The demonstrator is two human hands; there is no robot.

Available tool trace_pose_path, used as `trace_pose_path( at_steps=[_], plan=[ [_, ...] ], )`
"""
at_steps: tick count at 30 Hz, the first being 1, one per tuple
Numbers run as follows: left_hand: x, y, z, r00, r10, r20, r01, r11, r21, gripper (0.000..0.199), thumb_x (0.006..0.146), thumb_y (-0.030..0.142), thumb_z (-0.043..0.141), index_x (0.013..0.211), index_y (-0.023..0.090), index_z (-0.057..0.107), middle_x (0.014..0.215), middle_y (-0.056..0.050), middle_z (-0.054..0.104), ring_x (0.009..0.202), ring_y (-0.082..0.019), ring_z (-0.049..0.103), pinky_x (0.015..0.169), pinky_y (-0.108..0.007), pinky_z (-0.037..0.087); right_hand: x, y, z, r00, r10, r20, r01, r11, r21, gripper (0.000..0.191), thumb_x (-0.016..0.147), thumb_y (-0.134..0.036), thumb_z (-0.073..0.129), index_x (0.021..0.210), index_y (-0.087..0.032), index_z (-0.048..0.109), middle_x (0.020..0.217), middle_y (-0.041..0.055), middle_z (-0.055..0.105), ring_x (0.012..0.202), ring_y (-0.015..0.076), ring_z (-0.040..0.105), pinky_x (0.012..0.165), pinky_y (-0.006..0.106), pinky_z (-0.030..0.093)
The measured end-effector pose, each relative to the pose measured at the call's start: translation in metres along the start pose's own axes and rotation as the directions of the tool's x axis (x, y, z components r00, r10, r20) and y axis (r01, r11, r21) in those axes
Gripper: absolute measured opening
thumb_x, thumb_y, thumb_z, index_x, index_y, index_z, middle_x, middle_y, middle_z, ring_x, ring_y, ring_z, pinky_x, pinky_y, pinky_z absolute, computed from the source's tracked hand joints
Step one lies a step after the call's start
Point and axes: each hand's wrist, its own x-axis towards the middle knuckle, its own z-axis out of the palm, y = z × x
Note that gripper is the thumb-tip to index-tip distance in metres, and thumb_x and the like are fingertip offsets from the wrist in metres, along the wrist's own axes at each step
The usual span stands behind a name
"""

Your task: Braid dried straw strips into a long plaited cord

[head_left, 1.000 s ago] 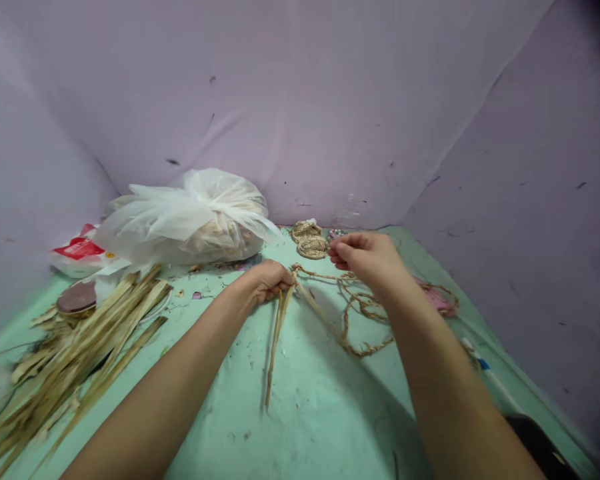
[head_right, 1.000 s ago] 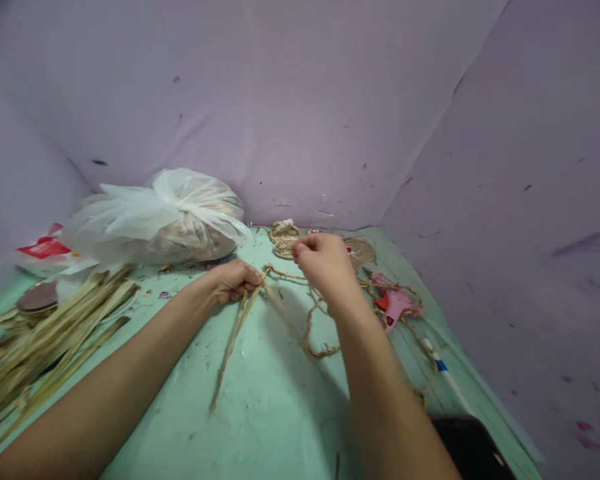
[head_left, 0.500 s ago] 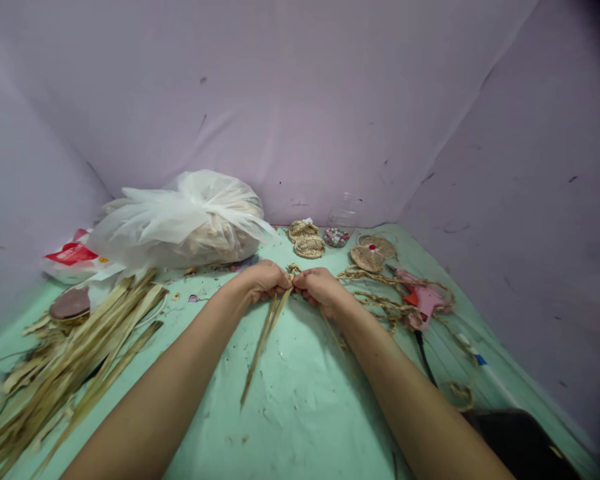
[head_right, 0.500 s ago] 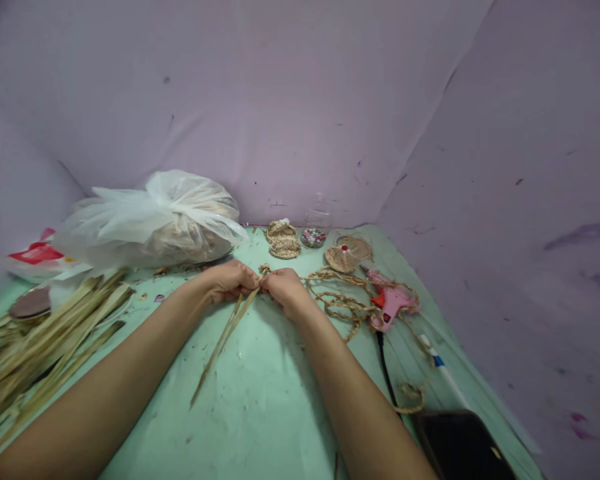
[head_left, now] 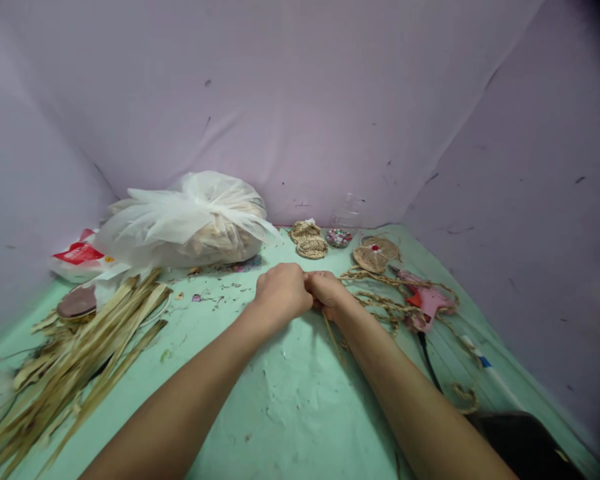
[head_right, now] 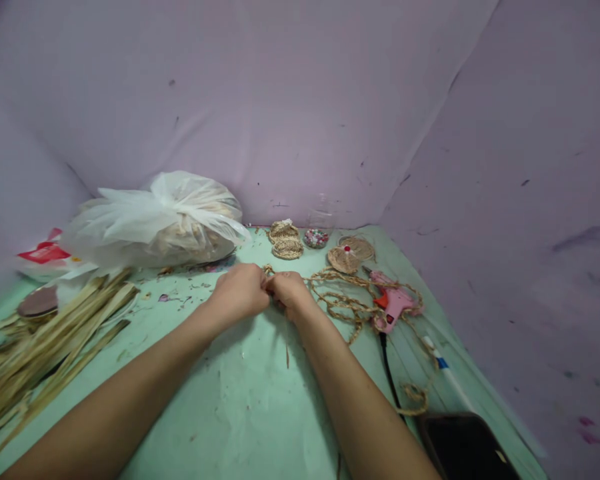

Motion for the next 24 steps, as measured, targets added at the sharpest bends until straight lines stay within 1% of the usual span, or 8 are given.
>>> trace_pose_path(
  at_steps=[2,5,8,11,13,15,19,24],
  plan=[
    [-0.002,0.001,0.002,0.999,0.048,0.016,-0.048,0.999,0.004,0.01,0.049,0.011,0.061,0.055,0.016,0.056,0.054,-0.005,0.051,0.068,-0.02,0.054,0.054,-0.022,0.032,0.0,0.001,-0.001,1.0,-0.004,0.003,0.004,1.0,0.017,0.014,0.052,-0.008,0.045,0.046,-0.018,0.038,0.032,-0.0077,0.028,0.032,0.0049,0.023,0.034,0.021,0.015],
    [0.006,-0.007,-0.009,0.995,0.076,0.072,-0.075,0.997,-0.02,0.002,0.054,0.015,0.059,0.054,0.015,0.057,0.051,-0.004,0.05,0.059,-0.016,0.051,0.05,-0.022,0.03,-0.002,-0.001,-0.004,0.999,0.002,0.053,-0.004,1.0,0.022,0.012,0.054,-0.009,0.047,0.047,-0.017,0.042,0.033,-0.0069,0.031,0.032,0.0048,0.023,0.034,0.021,0.015],
    [0.021,-0.02,-0.019,0.997,-0.077,0.024,0.08,0.977,-0.199,0.005,0.059,0.016,0.055,0.058,0.012,0.058,0.046,-0.002,0.049,0.047,-0.011,0.045,0.046,-0.022,0.028,-0.004,-0.005,-0.008,0.992,0.019,0.127,-0.022,1.0,0.016,0.007,0.057,-0.011,0.051,0.05,-0.014,0.049,0.033,-0.0069,0.033,0.031,0.0036,0.021,0.033,0.02,0.012],
    [0.029,-0.027,-0.014,0.941,-0.192,0.28,0.297,0.865,-0.404,0.009,0.063,0.015,0.051,0.063,0.011,0.059,0.041,0.0,0.046,0.035,-0.008,0.036,0.039,-0.021,0.025,-0.006,-0.008,-0.01,0.983,0.039,0.179,-0.046,0.998,0.034,0.008,0.059,-0.013,0.053,0.052,-0.012,0.051,0.032,-0.0074,0.033,0.03,0.0026,0.021,0.033,0.018,0.012],
    [0.031,-0.027,-0.005,0.895,-0.141,0.422,0.354,0.8,-0.484,0.01,0.064,0.014,0.049,0.06,0.011,0.057,0.04,0.001,0.044,0.032,-0.006,0.032,0.037,-0.02,0.022,-0.006,-0.009,-0.011,0.978,0.048,0.203,-0.061,0.996,0.058,0.007,0.059,-0.012,0.054,0.053,-0.012,0.05,0.034,-0.0066,0.038,0.03,0.002,0.022,0.033,0.018,0.012],
    [0.03,-0.027,0.001,0.871,-0.1,0.482,0.378,0.763,-0.524,0.01,0.064,0.012,0.049,0.057,0.01,0.055,0.04,0.001,0.045,0.032,-0.005,0.033,0.036,-0.019,0.022,-0.005,-0.008,-0.012,0.975,0.042,0.218,-0.06,0.995,0.079,0.006,0.058,-0.011,0.053,0.053,-0.012,0.051,0.037,-0.005,0.044,0.03,0.0017,0.024,0.033,0.017,0.012],
    [0.03,-0.03,0.002,0.864,-0.143,0.483,0.395,0.787,-0.474,0.011,0.063,0.016,0.053,0.054,0.012,0.053,0.036,0.004,0.037,0.03,-0.004,0.028,0.034,-0.019,0.018,-0.003,-0.006,-0.013,0.971,0.016,0.239,-0.027,0.999,0.044,0.008,0.06,-0.015,0.055,0.053,-0.012,0.052,0.034,-0.0065,0.039,0.03,0.0026,0.024,0.033,0.018,0.013],
    [0.028,-0.031,-0.003,0.915,-0.166,0.367,0.32,0.852,-0.413,0.022,0.058,0.017,0.059,0.044,0.015,0.042,0.028,0.006,0.029,0.028,-0.004,0.023,0.033,-0.02,0.015,-0.001,-0.004,-0.016,0.97,-0.009,0.241,0.021,0.999,-0.048,0.013,0.063,-0.021,0.056,0.054,-0.013,0.055,0.031,-0.0066,0.036,0.03,0.004,0.023,0.033,0.019,0.014]
  ],
)
